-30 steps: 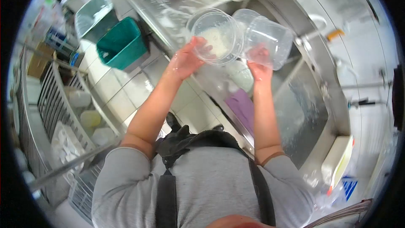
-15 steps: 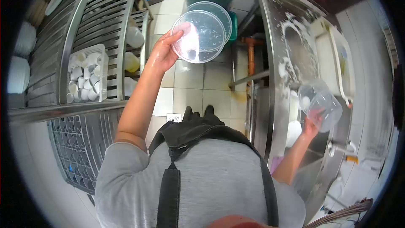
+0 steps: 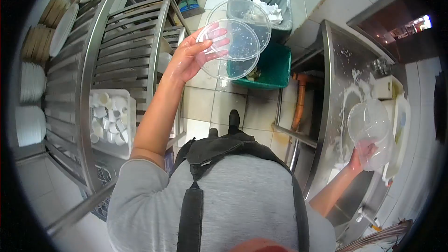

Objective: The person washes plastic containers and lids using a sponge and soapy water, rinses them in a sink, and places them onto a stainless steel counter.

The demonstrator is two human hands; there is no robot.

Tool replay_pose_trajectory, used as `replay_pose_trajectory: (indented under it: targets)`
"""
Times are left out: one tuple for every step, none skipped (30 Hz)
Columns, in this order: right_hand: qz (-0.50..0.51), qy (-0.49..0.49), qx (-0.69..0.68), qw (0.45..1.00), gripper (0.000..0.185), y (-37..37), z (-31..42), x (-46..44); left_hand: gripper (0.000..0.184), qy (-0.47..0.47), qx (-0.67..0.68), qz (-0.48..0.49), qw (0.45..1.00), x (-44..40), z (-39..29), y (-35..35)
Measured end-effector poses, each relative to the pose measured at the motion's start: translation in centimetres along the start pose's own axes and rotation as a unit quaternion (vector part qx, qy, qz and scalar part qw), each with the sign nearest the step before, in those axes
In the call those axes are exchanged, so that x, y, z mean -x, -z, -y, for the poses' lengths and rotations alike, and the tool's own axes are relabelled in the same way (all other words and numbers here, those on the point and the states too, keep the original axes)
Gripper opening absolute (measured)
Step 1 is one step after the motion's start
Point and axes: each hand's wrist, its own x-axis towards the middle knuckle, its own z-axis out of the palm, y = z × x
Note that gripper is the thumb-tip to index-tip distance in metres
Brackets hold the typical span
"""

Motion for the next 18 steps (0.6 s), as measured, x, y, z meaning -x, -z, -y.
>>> replay_pose_trajectory:
  targets:
    - [-0.002, -0.003, -0.001, 1.0, 0.023, -0.3, -1.7, -2.1, 0.059, -0.002, -0.008, 0.004, 1.0, -1.9, -0.9, 0.6]
    - [-0.01, -0.012, 0.034, 0.999, 0.024, -0.6, -3.2, -4.1, 0.059, -0.004, -0.016, 0.008, 1.0, -3.5, -1.6, 1.3]
    - [-0.013, -0.018, 0.051, 0.998, 0.025, -0.7, -5.2, -6.1, 0.059, -0.005, -0.017, 0.006, 1.0, -5.1, -2.4, 2.2]
    - [-0.016, -0.023, 0.068, 0.997, 0.026, -0.9, -7.3, -8.2, 0.056, -0.008, -0.017, 0.011, 1.0, -6.7, -3.3, 3.1]
    - [0.074, -0.084, 0.101, 0.989, 0.032, -0.8, -10.1, -10.0, 0.053, -0.012, -0.018, 0.016, 1.0, -8.1, -4.2, 4.1]
    - [0.16, -0.144, 0.134, 0.967, 0.04, -0.8, -13.0, -11.9, 0.053, -0.013, -0.017, 0.014, 1.0, -9.9, -5.0, 5.8]
    - [0.094, -0.153, 0.161, 0.97, 0.043, -1.4, -16.2, -13.6, 0.049, -0.01, -0.113, -0.011, 0.993, -12.0, -5.6, 8.2]
    - [0.027, -0.161, 0.188, 0.969, 0.046, -2.2, -20.0, -15.1, 0.045, -0.006, -0.207, -0.035, 0.978, -14.3, -5.9, 11.0]
    - [-0.059, -0.116, 0.341, 0.931, 0.045, -4.9, -25.9, -15.7, 0.039, 0.008, -0.312, -0.11, 0.944, -16.6, -5.5, 14.6]
    - [-0.142, -0.064, 0.48, 0.863, 0.045, -7.3, -30.8, -16.9, 0.039, 0.008, -0.31, -0.108, 0.944, -18.7, -5.5, 17.6]
    - [-0.138, -0.09, 0.508, 0.846, 0.043, -6.5, -32.9, -18.7, 0.036, 0.035, -0.306, -0.147, 0.94, -20.7, -5.9, 20.1]
    - [-0.139, -0.116, 0.533, 0.826, 0.042, -5.2, -35.0, -20.3, 0.034, 0.065, -0.303, -0.184, 0.933, -22.8, -6.1, 22.5]
    - [-0.183, -0.071, 0.489, 0.85, 0.042, -4.7, -37.8, -21.8, 0.034, 0.072, -0.305, -0.176, 0.933, -24.6, -6.2, 24.4]
    - [-0.194, -0.064, 0.489, 0.848, 0.042, -3.6, -39.8, -22.7, 0.032, 0.075, -0.538, -0.181, 0.82, -26.6, -6.4, 26.1]
    - [-0.167, -0.049, 0.512, 0.841, 0.04, -2.4, -41.7, -24.0, 0.03, 0.061, -0.734, -0.173, 0.654, -29.0, -6.7, 27.6]
    - [-0.138, -0.036, 0.537, 0.831, 0.038, -2.3, -43.2, -25.9, 0.027, 0.041, -0.692, -0.194, 0.694, -31.2, -5.9, 30.5]
    - [-0.201, -0.029, 0.567, 0.798, 0.035, -5.4, -46.5, -26.6, 0.026, 0.097, -0.555, -0.182, 0.806, -33.3, -6.1, 31.6]
    - [-0.209, -0.027, 0.57, 0.794, 0.035, -5.3, -47.9, -28.1, 0.024, 0.152, -0.403, -0.164, 0.887, -35.2, -6.3, 32.8]
